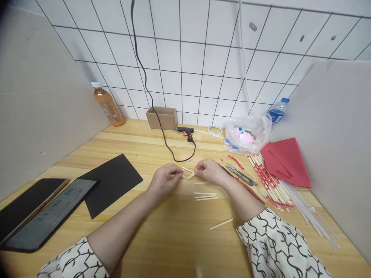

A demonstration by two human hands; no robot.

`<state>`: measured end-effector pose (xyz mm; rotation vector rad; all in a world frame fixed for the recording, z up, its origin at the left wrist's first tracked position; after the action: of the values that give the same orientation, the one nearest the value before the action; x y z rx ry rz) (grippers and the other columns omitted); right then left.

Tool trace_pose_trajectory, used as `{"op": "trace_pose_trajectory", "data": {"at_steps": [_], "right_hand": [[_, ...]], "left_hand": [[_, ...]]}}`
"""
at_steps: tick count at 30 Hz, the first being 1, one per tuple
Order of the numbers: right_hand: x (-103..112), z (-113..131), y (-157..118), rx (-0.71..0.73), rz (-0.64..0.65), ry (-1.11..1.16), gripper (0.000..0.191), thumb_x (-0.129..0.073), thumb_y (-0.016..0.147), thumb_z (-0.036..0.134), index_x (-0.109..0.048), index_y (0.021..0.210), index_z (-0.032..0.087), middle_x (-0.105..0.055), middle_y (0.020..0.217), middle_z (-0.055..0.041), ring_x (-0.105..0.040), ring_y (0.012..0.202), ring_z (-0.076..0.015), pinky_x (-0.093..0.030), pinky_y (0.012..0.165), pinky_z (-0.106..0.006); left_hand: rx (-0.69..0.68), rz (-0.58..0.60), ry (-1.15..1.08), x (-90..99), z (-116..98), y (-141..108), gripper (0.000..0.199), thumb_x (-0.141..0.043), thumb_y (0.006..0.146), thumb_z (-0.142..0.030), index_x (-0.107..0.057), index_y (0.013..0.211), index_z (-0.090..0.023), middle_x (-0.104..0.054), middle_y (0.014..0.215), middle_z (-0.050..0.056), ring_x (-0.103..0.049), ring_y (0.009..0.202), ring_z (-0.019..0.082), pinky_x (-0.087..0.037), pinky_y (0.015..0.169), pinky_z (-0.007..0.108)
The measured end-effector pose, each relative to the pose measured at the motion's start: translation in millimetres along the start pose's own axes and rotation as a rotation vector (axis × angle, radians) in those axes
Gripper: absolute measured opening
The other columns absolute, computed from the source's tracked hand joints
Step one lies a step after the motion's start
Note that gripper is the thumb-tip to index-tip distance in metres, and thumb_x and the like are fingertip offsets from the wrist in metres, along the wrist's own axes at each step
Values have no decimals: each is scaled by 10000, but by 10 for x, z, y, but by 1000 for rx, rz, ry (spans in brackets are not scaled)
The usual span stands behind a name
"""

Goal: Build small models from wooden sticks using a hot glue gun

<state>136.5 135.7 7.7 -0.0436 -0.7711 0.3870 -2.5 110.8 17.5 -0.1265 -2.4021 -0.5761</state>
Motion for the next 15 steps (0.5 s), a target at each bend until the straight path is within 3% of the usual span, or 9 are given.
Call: {"op": "trace_pose_trajectory", "data": {"at_steps": [8, 15], "right_hand": [[336, -230, -26, -91, -257, -217, 190, -487, 713, 246, -643, 693, 140, -592, 594, -8, -513, 575, -126, -343, 524, -218], [375, -382, -58, -156, -375, -447, 211, -443, 783, 227, -642, 769, 158, -667, 766, -62, -572, 714, -164, -356, 603, -238]], "left_hand": [[-66, 76, 114, -57, -146, -49, 128, -511, 745, -122, -615, 694, -177, -631, 755, 35, -576, 766, 161, -442, 698, 273], [-79, 88, 144, -80, -150, -63, 147, -491, 749, -126, -614, 689, -178, -621, 743, 36, -568, 751, 159, -440, 684, 270]]}}
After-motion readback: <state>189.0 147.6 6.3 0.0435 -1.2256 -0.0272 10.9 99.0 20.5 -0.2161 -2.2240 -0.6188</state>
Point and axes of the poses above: each hand's wrist, its own y-axis towards the middle knuckle, its own x-axis out of the back of the hand, z = x × y, the point moved 9 cm from there along y, towards the middle knuckle
